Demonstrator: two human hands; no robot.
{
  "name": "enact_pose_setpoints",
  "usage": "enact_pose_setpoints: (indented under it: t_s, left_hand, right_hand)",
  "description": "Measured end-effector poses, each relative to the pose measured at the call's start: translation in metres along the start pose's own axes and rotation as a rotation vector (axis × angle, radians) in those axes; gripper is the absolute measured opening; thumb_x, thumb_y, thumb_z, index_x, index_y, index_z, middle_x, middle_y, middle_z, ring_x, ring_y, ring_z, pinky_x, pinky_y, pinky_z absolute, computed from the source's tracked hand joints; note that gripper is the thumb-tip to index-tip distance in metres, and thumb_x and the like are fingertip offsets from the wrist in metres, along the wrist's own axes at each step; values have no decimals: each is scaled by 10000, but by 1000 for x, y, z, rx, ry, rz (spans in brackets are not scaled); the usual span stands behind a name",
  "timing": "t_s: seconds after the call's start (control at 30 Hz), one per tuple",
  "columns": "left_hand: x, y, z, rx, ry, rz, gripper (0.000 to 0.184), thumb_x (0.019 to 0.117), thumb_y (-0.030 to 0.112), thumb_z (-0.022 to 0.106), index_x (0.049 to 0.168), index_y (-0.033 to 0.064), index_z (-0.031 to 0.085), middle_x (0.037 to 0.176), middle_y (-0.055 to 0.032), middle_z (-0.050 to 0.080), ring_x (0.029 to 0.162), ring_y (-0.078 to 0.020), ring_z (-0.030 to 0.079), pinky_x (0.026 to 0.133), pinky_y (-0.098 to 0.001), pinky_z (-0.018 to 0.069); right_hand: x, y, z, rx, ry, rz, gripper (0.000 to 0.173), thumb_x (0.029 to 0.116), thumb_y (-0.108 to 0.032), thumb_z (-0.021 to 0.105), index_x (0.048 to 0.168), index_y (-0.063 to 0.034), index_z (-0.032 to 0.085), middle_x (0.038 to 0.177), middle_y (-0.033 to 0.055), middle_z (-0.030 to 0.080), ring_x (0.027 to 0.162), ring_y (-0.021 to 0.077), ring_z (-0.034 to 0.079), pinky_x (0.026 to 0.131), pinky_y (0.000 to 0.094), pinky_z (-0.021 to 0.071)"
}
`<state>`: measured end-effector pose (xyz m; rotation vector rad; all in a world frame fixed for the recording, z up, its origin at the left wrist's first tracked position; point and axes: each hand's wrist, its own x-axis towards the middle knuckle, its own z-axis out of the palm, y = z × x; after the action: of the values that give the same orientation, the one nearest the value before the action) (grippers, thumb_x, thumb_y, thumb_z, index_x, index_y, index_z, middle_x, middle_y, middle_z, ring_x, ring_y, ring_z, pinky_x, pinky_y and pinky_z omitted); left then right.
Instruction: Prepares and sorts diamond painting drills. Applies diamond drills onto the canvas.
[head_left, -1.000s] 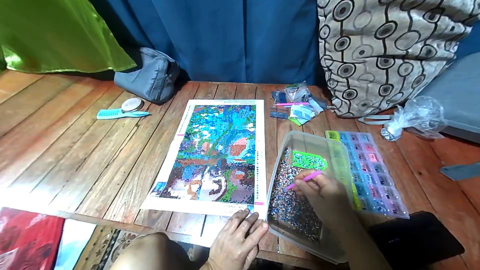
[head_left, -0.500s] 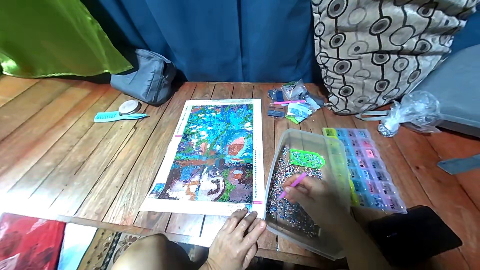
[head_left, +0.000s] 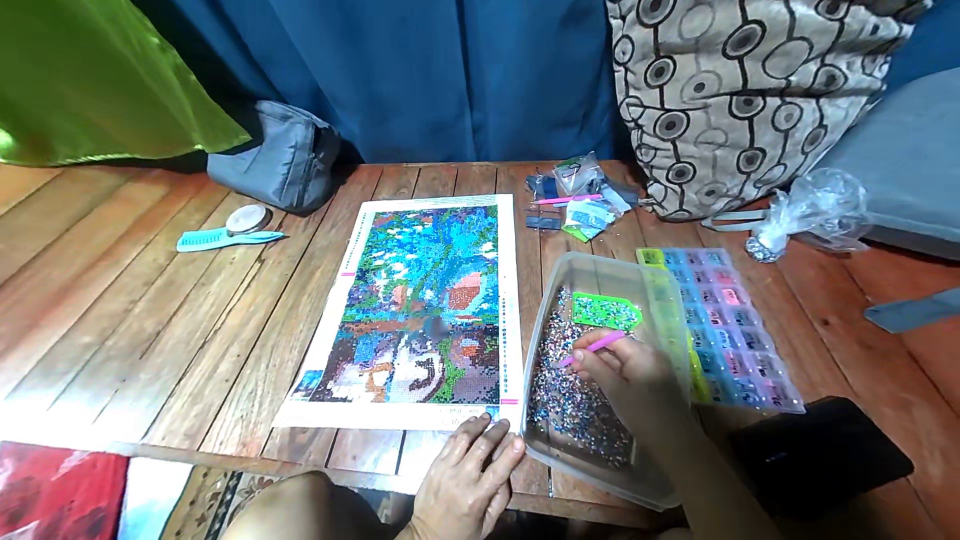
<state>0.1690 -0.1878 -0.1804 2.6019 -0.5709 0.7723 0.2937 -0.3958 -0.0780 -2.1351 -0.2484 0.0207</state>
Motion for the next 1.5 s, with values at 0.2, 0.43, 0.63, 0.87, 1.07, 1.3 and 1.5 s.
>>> enact_pose_setpoints:
  t_s: [0.2, 0.43, 0.63, 0.87, 1.07, 1.3, 1.5]
  left_hand:
    - [2, 1, -1, -6, 7, -6, 325, 1008, 253, 488, 1297, 237, 635, 1162, -32, 728, 1166, -227, 657, 1054, -335, 473]
    - [1, 2, -1, -2, 4, -6, 324, 1012, 264, 487, 1303, 240, 627, 1167, -29, 726, 1166, -221, 657, 1057, -334, 470]
    - [2, 2, -1, -3, 2, -7, 319, 1012, 258, 482, 1294, 239, 631, 1165, -31, 727, 1160, -224, 660, 1050, -333, 475]
    - [2, 2, -1, -8, 0, -6, 329, 1009, 250, 484, 1308, 247, 622, 1171, -33, 722, 1166, -227, 655, 1053, -332, 472]
    - [1, 2, -1, -18, 0, -14, 344, 1006, 247, 492, 1330, 249, 606, 1176, -35, 719, 1167, -227, 655, 1052, -334, 474]
    - [1, 2, -1, -23, -4, -13, 337, 1013, 246, 481, 1324, 249, 612, 1174, -35, 723, 1163, -231, 659, 1040, -336, 484]
    - [0, 2, -1, -24, -3, -14, 346, 1010, 244, 483, 1334, 247, 602, 1184, -37, 721, 1166, -230, 659, 1047, -341, 478]
  right_hand:
    - [-3, -5, -1, 140, -371, 54, 112, 976, -82, 637, 1028, -10, 704, 850, 74, 710, 746, 106, 705, 746, 263, 597]
    - [-4, -2, 4, -32, -26, -73, 67, 950, -44, 653, 966, -10, 709, 750, 80, 688, 651, 155, 678, 644, 323, 583]
    - [-6, -3, 0, 104, -179, 1, 81, 967, -92, 632, 964, -33, 688, 759, 39, 696, 654, 75, 684, 649, 233, 584]
    - [-5, -4, -2, 37, -270, 34, 88, 976, -104, 637, 964, -34, 688, 760, 46, 691, 673, 95, 690, 673, 257, 587]
    - [-5, -2, -1, 52, -326, 24, 78, 970, -94, 637, 952, -32, 680, 753, 43, 681, 659, 76, 674, 661, 230, 572]
    - [-6, 1, 0, 54, -259, -28, 93, 962, -112, 631, 958, -39, 687, 726, 35, 676, 639, 86, 676, 639, 246, 580]
    - [-6, 1, 2, 44, -270, -52, 94, 960, -111, 631, 936, -43, 691, 724, 32, 671, 642, 74, 665, 643, 230, 568]
